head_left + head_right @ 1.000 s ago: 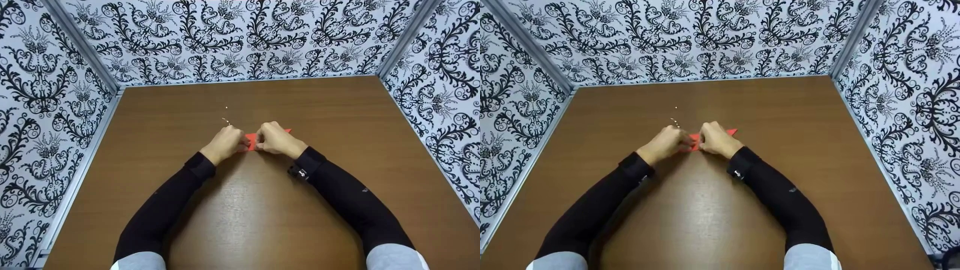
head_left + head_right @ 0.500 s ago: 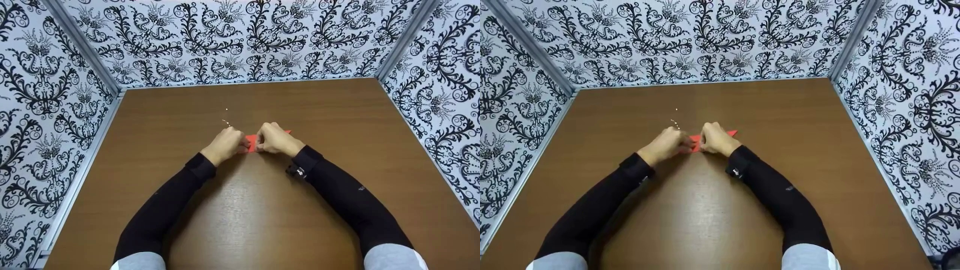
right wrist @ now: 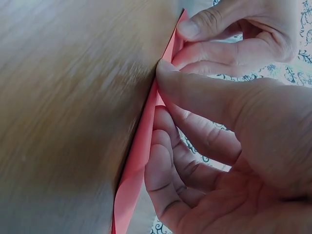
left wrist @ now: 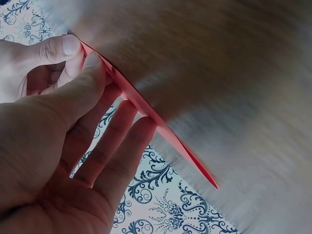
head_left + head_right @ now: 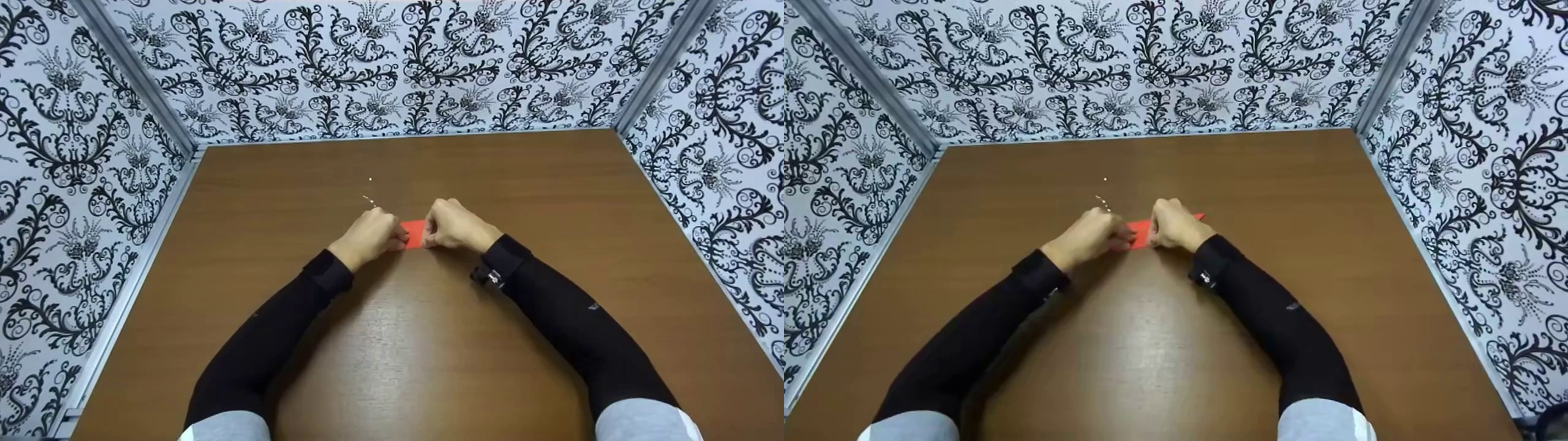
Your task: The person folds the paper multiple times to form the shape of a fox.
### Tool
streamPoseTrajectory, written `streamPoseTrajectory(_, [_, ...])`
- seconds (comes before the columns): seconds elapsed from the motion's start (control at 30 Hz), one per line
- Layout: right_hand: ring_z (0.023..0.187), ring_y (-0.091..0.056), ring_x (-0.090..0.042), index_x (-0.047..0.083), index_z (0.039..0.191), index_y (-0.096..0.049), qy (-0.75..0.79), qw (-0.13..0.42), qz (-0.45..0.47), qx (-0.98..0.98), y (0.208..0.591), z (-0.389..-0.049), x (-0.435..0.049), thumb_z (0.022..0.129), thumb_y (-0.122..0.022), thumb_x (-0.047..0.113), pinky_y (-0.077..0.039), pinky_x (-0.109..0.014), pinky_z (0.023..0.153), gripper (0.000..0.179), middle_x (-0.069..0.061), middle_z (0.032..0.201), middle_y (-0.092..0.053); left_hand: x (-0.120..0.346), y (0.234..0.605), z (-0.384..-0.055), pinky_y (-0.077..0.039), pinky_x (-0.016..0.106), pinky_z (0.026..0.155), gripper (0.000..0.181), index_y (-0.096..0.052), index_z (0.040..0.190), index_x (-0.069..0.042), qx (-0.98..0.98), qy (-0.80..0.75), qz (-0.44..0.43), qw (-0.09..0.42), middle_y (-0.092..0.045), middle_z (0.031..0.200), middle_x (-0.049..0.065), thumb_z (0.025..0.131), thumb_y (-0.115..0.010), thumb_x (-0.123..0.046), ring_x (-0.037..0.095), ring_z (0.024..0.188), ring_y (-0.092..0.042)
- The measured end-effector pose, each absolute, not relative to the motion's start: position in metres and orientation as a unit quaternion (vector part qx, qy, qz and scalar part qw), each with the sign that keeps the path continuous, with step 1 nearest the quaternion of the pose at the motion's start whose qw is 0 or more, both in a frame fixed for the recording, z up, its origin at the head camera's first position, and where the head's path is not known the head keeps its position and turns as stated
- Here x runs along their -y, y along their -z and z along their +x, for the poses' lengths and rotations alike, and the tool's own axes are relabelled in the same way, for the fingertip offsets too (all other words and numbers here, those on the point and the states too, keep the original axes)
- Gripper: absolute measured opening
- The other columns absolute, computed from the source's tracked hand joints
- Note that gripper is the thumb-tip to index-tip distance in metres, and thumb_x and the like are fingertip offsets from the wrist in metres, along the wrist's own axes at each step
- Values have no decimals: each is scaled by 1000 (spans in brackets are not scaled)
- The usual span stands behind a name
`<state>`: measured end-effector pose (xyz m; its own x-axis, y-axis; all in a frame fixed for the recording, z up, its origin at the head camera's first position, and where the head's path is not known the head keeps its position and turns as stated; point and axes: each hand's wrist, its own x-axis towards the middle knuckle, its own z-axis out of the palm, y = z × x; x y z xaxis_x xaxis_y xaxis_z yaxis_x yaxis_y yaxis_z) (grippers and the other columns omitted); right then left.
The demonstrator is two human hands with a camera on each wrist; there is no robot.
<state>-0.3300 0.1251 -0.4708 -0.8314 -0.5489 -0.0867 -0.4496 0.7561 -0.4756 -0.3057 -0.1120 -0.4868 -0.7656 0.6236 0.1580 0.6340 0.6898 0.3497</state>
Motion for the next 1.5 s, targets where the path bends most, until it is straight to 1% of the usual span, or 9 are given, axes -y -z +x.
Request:
streamPoseTrajectory(0.1, [75,-66,-12,13,84,-89,220,111,-263,-933,470,-330,-129,95,-96,18,-52,-26,72,14,1,86,-84,113,486,-305,-72,43,95,16,-93,114,-4,919,198,-340,13,-91,111,10,99,-94,-10,28,106,-89])
streamPoseTrajectory(0.3, [76,-67,-13,14,86,-90,216,114,-252,-936,469,-329,-137,96,-97,20,-54,-27,74,14,-1,89,-86,112,487,-305,-72,44,95,14,-93,112,-5,920,193,-340,15,-92,110,8,99,-94,-11,27,105,-89])
streamPoseTrajectory(0.53, [82,-71,-16,14,91,-92,212,129,-233,-940,467,-332,-147,97,-98,23,-61,-34,80,12,-4,96,-88,112,487,-305,-72,45,97,14,-94,112,-7,923,188,-336,15,-92,111,7,99,-94,-12,27,106,-89])
streamPoseTrajectory(0.77, [81,-71,-16,15,92,-92,209,130,-228,-942,467,-332,-158,98,-96,22,-60,-32,79,10,-4,96,-88,111,485,-305,-71,46,100,14,-94,113,-6,921,196,-336,9,-92,112,8,100,-93,-11,28,108,-89])
streamPoseTrajectory(1.03, [83,-70,-18,14,90,-91,204,117,-226,-945,469,-332,-176,98,-97,24,-61,-38,85,14,-3,94,-87,111,484,-303,-70,45,104,15,-93,114,-6,924,197,-329,1,-91,116,9,100,-93,-12,27,114,-88])
streamPoseTrajectory(1.3, [84,-72,-17,17,94,-93,212,119,-208,-947,471,-333,-188,100,-95,23,-60,-35,83,9,-3,94,-89,113,485,-303,-71,45,103,14,-94,113,-7,925,190,-330,6,-91,116,8,100,-93,-12,27,114,-88])
streamPoseTrajectory(1.5, [85,-72,-18,16,94,-93,215,123,-201,-948,471,-332,-189,100,-95,24,-61,-37,86,10,-3,95,-89,112,485,-305,-70,44,105,15,-94,115,-9,927,189,-325,-1,-91,119,8,101,-93,-13,26,117,-88])
